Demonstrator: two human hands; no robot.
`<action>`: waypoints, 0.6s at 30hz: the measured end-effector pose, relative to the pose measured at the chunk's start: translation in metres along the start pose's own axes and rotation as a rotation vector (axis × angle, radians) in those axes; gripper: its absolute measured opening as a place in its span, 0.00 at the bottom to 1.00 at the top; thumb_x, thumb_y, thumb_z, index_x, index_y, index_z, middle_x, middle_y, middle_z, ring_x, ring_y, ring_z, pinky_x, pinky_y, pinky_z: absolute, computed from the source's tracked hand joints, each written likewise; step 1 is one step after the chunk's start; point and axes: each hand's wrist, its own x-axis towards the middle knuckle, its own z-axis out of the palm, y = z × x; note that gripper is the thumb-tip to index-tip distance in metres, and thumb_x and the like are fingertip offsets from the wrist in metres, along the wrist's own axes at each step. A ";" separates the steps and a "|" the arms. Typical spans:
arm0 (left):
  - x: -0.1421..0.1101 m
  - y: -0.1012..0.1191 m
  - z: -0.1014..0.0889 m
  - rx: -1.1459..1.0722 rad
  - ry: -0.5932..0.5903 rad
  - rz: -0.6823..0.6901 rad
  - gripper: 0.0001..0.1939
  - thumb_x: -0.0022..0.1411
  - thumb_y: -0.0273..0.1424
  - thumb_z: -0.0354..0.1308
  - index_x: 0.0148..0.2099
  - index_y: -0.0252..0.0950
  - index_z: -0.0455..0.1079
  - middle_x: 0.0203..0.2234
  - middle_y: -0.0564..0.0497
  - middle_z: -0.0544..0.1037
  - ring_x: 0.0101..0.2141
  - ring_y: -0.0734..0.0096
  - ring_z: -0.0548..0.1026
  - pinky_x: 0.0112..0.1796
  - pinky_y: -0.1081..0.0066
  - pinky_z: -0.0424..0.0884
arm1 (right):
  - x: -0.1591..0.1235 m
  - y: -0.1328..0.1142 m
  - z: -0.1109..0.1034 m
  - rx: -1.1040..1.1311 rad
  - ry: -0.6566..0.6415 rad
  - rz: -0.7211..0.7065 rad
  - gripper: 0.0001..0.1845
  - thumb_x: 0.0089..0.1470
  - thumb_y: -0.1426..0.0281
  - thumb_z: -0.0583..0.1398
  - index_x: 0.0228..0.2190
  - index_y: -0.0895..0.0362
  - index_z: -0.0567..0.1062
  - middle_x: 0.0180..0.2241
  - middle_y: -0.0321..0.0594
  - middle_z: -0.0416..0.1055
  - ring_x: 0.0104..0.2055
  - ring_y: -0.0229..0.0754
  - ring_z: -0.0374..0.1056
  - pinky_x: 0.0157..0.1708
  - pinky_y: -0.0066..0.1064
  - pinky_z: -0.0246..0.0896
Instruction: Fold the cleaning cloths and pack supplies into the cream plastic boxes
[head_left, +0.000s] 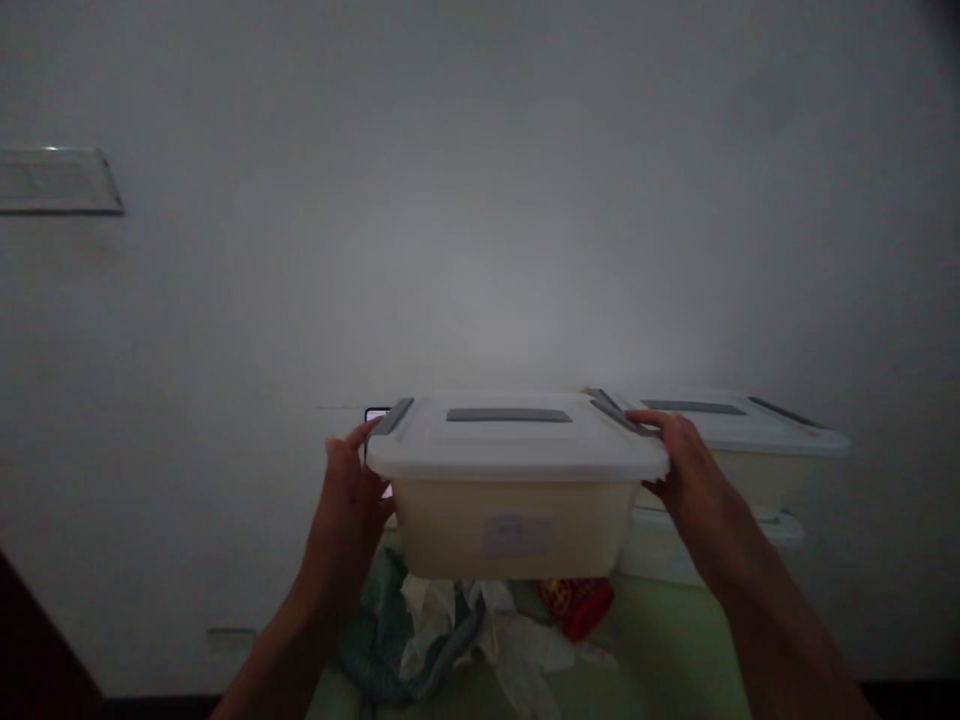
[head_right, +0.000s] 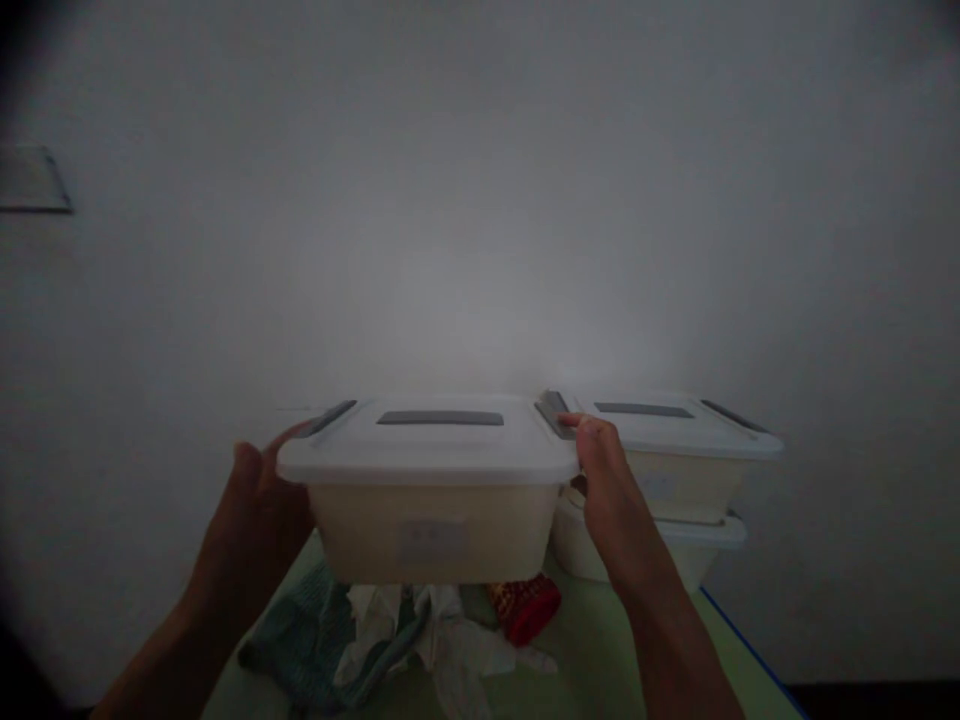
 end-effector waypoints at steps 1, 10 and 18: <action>-0.002 0.002 -0.005 -0.012 0.021 -0.015 0.23 0.63 0.47 0.34 0.52 0.42 0.60 0.44 0.47 0.74 0.40 0.60 0.74 0.32 0.64 0.72 | -0.001 0.000 -0.001 -0.072 -0.013 -0.005 0.29 0.53 0.45 0.45 0.43 0.52 0.68 0.43 0.45 0.69 0.43 0.50 0.67 0.38 0.39 0.66; -0.009 0.002 -0.007 0.122 -0.179 -0.134 0.33 0.55 0.42 0.55 0.59 0.46 0.44 0.43 0.48 0.68 0.37 0.64 0.74 0.33 0.67 0.73 | -0.006 0.006 -0.006 -0.417 -0.208 -0.066 0.40 0.49 0.47 0.53 0.57 0.56 0.55 0.57 0.50 0.58 0.59 0.54 0.54 0.57 0.48 0.47; -0.010 0.004 -0.012 0.472 -0.251 -0.020 0.31 0.61 0.46 0.44 0.63 0.41 0.44 0.51 0.43 0.68 0.47 0.55 0.70 0.46 0.59 0.67 | -0.006 0.008 -0.003 -0.578 -0.216 -0.126 0.34 0.55 0.52 0.47 0.57 0.62 0.56 0.56 0.55 0.61 0.57 0.55 0.58 0.55 0.48 0.51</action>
